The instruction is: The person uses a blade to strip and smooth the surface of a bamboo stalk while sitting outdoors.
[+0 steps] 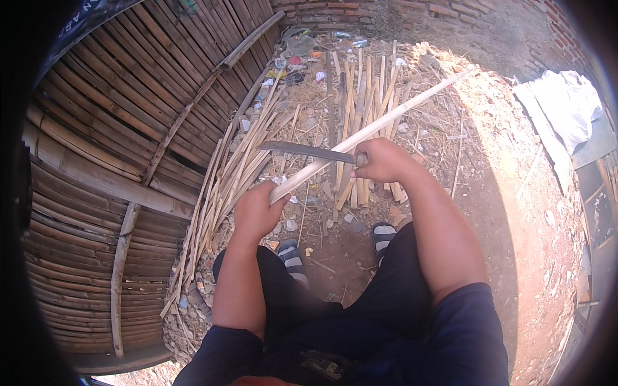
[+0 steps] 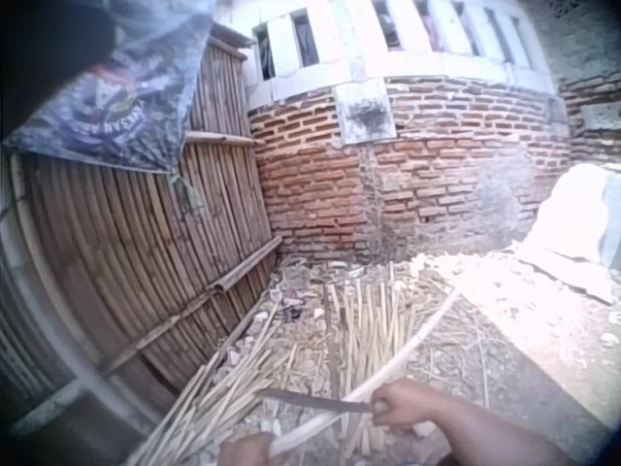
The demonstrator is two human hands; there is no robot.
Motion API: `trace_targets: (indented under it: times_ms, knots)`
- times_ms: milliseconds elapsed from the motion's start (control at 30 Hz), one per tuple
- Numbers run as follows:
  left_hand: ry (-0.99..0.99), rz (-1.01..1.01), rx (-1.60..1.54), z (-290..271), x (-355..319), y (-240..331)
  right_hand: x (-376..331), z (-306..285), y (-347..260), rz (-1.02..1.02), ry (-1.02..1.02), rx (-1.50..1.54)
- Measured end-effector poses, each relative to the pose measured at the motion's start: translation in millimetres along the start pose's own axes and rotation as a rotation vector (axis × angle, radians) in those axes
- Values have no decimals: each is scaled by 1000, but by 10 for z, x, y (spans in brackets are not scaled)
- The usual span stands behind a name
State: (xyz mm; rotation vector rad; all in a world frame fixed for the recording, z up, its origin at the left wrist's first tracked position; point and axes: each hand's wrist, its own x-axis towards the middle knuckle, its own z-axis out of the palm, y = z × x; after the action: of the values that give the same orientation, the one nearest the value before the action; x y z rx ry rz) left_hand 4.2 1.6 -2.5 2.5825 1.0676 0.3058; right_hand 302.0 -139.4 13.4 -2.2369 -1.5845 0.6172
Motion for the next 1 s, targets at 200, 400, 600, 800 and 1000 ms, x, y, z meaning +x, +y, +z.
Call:
trace_targets:
  times_ms: [200,400,600,800,1000]
  knots:
    - [38,-23,-36,-31,-11,24,-34,-12,-42,-44,32,6]
    - [50,-23,-58,-38,-11,18,-11,-8,81,16,130,34]
    - [62,-23,-58,-19,-10,5,-26,-3,23,-31,80,-10]
    - [57,-9,-38,-8,-9,-12,-26,-12,-17,-56,121,23]
    - [56,-1,-39,-9,-14,3,-42,-32,60,32,209,141]
